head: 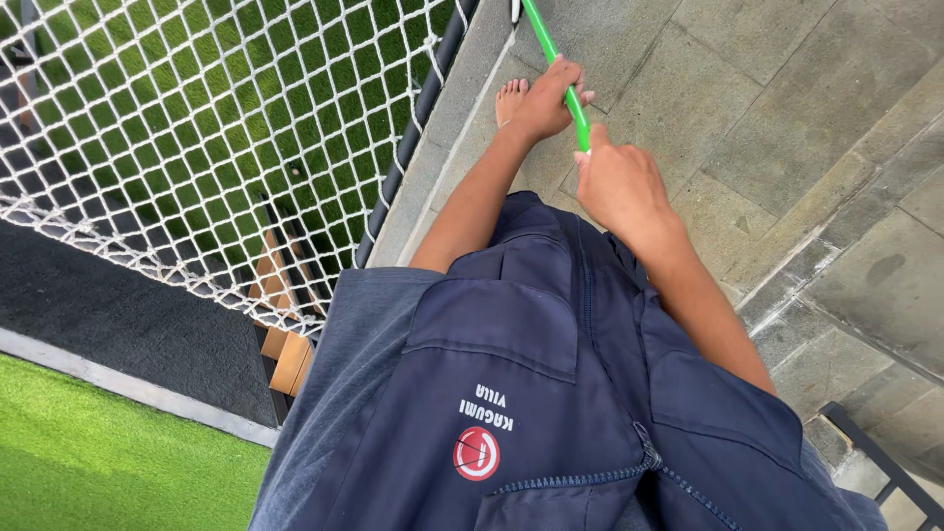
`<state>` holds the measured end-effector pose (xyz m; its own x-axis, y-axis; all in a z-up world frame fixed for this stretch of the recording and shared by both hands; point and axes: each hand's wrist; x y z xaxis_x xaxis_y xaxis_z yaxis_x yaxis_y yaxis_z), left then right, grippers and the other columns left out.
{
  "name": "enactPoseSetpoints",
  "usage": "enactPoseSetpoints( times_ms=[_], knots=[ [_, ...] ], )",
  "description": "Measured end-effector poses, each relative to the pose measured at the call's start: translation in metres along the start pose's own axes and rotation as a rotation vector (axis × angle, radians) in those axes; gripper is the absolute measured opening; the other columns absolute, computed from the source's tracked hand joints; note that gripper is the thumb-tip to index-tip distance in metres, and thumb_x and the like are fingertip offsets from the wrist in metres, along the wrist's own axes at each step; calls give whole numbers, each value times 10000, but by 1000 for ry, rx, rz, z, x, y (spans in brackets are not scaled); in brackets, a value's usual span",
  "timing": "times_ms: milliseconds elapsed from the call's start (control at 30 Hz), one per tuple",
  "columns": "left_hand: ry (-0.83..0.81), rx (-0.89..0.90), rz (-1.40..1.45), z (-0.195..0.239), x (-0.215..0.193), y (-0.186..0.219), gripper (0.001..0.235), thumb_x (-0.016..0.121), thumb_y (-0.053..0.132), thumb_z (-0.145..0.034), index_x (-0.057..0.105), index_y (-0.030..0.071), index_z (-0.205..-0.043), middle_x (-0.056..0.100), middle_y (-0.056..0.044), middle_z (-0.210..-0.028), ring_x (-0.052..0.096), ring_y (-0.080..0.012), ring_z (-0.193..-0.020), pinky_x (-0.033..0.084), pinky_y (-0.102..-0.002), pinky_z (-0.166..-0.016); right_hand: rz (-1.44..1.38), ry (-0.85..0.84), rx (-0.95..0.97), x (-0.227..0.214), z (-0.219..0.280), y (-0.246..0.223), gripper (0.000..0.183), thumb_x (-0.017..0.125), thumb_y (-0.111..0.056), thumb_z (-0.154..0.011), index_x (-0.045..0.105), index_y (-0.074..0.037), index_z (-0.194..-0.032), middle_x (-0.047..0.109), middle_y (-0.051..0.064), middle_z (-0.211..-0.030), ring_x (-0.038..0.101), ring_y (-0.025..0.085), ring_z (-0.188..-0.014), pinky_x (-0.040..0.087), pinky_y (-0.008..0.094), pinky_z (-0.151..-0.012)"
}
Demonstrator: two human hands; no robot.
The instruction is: The person sweeps the stone-tiled floor of a balcony using a broom, moving around a folding chair and a small table.
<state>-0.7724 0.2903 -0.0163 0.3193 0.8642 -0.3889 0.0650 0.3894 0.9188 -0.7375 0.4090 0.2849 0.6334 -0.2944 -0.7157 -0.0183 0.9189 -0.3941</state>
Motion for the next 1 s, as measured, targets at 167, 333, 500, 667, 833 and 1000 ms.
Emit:
enactPoseSetpoints(
  times_ms=[167, 333, 500, 667, 833, 1000],
  knots=[
    [120, 207, -417, 54, -35, -61, 486, 763, 282, -764, 545, 4, -1097, 532, -366, -1337, 492, -536, -1263, 308, -538, -1123, -156, -122, -61, 36, -47, -5, 268, 562, -217, -999, 611, 19, -1116, 697, 286, -873, 665, 508, -887, 500, 595, -812],
    [-72, -370, -312, 47, -51, -73, 274, 709, 149, -854, 657, 58, -1107, 666, -228, -1188, 577, -427, -1206, 288, -578, -1187, -114, -62, -132, -4, -81, -11, 360, 546, -192, -1005, 607, 9, -1298, 695, 288, -890, 670, 499, -872, 504, 582, -798],
    [190, -214, -152, -48, -44, -6, 179, 771, 124, -793, 618, 74, -874, 628, -158, -941, 589, -411, -1001, 308, -589, -1137, -9, 27, -79, -103, -73, -11, 263, 543, -177, -1040, 625, 0, -1216, 686, 276, -834, 669, 490, -834, 494, 591, -772],
    [157, 84, 67, -136, -46, 35, 278, 791, 154, -862, 528, 62, -857, 583, -128, -885, 568, -376, -916, 456, -529, -952, 86, 105, 21, -122, -78, -15, 241, 574, -200, -1037, 593, 30, -1104, 671, 281, -772, 665, 502, -774, 493, 597, -738],
    [-37, 84, -41, -149, -23, -20, 266, 784, 132, -817, 530, 72, -869, 580, -152, -931, 573, -410, -940, 495, -466, -819, 69, 100, 31, -79, -126, 8, 271, 592, -213, -1016, 604, 55, -1055, 681, 294, -794, 683, 496, -770, 530, 571, -744],
    [-358, -173, -335, -112, -32, -84, 153, 764, 146, -791, 682, 97, -910, 638, -224, -1047, 630, -441, -1015, 502, -506, -884, -293, -180, 112, -73, -153, 57, 305, 554, -239, -974, 648, -17, -1161, 693, 291, -840, 703, 477, -797, 526, 571, -769]
  ],
)
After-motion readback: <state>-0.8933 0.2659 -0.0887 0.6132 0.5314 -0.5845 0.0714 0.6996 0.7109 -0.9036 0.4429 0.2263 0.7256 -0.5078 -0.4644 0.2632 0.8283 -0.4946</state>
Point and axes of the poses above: each hand's wrist, its own z-axis away from the middle knuckle, its own x-axis out of the palm, y = z × x
